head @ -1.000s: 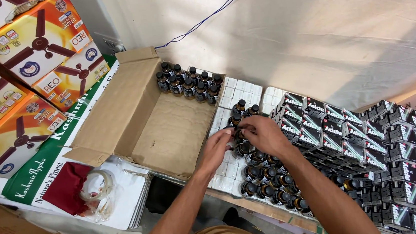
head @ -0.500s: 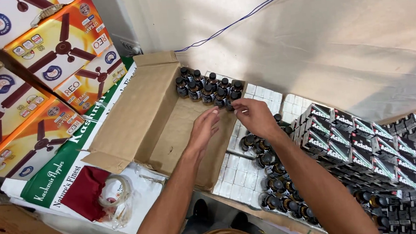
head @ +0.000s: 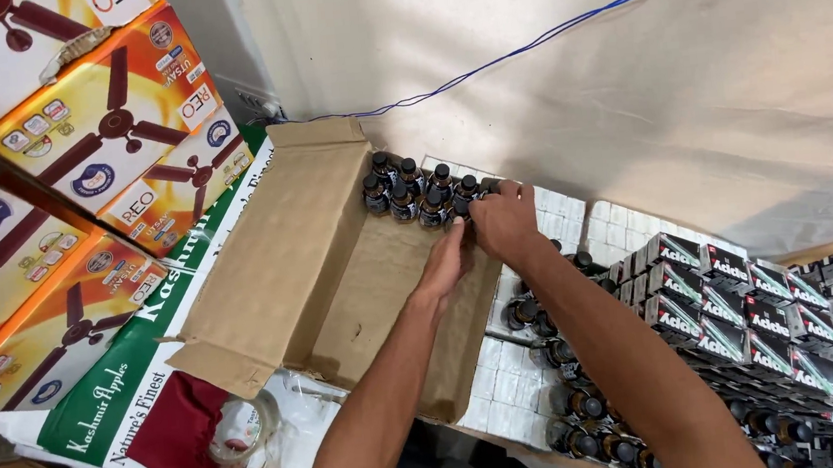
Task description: The person places small dark bottles one by one into a cardboard box, arranging them in rows. After filling the box, they close the flaps, pick up the box, and place it on a stack of other boxes. They then open another box and continue placing bottles inside.
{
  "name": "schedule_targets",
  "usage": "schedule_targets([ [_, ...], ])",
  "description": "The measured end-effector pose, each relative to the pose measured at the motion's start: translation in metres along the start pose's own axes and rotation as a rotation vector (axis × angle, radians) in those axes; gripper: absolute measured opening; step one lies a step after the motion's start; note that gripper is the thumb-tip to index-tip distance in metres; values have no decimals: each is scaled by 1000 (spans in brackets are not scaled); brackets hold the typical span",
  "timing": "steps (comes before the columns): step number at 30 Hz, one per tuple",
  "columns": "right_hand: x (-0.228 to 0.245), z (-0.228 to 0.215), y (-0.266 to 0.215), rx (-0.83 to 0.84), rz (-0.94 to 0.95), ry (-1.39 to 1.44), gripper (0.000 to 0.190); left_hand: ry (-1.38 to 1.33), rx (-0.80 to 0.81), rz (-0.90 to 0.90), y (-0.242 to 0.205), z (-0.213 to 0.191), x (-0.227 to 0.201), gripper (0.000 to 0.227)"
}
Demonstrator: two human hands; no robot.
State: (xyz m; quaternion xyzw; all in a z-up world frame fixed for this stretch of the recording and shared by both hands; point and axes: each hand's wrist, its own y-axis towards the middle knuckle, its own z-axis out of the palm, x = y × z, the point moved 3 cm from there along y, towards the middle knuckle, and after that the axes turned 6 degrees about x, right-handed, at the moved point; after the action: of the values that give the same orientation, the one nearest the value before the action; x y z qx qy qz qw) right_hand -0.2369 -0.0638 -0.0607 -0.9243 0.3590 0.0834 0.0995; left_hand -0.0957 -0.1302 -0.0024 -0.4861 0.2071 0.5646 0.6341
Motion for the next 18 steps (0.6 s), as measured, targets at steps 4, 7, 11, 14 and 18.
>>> schedule_targets([
  [4,-2,8,2,36,21,-4,17,21,18,-49,12,-3,6,83],
  [7,-8,13,-2,36,58,-12,12,20,24,-55,19,-7,12,84],
  [11,-16,18,-2,5,39,88,11,106,52,-88,23,-4,16,89],
  [14,-17,12,-6,24,38,129,13,121,62,-66,21,2,14,86],
  [18,-25,-3,-20,41,44,195,25,117,0,15,-6,17,-2,77],
])
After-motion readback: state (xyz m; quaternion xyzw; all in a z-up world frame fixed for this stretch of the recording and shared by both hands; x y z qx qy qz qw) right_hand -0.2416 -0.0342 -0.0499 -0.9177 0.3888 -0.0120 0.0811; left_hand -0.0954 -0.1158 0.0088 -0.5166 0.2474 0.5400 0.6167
